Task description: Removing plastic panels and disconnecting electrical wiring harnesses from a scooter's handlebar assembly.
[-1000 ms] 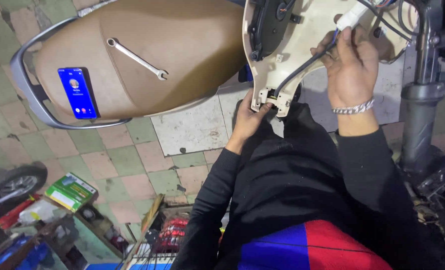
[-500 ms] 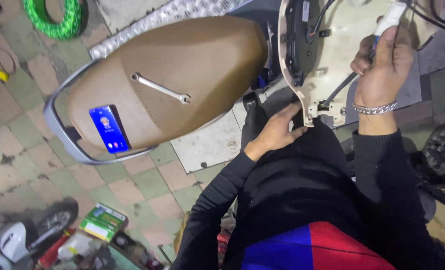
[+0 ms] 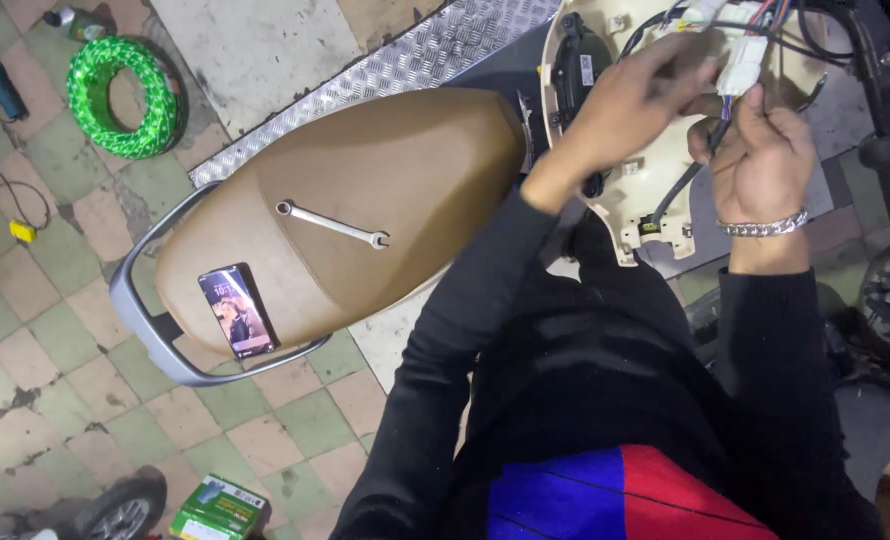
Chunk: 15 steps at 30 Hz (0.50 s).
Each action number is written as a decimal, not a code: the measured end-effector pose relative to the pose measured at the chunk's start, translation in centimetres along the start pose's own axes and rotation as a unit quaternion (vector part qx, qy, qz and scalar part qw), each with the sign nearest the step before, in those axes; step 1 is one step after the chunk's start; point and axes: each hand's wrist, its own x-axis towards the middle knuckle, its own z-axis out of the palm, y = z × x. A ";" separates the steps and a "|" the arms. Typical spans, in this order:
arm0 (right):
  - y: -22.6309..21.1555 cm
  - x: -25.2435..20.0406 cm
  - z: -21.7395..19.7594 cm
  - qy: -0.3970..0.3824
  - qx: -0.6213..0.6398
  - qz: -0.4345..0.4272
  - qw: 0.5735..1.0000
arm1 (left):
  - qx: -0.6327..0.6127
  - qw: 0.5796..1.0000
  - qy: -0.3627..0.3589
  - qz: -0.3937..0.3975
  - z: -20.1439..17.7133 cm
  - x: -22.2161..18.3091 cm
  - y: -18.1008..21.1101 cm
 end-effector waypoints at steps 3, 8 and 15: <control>-0.5 -0.1 -0.1 0.058 0.037 0.045 0.997 | -0.289 0.949 -0.126 0.025 0.4 3.3 0.1; 0.0 0.7 -2.8 -0.077 0.156 0.113 0.978 | -0.393 0.909 -0.136 -0.014 1.0 3.2 0.8; 1.4 1.7 -5.5 -0.128 0.283 0.213 0.926 | -0.494 0.848 -0.089 -0.170 4.3 3.4 -1.4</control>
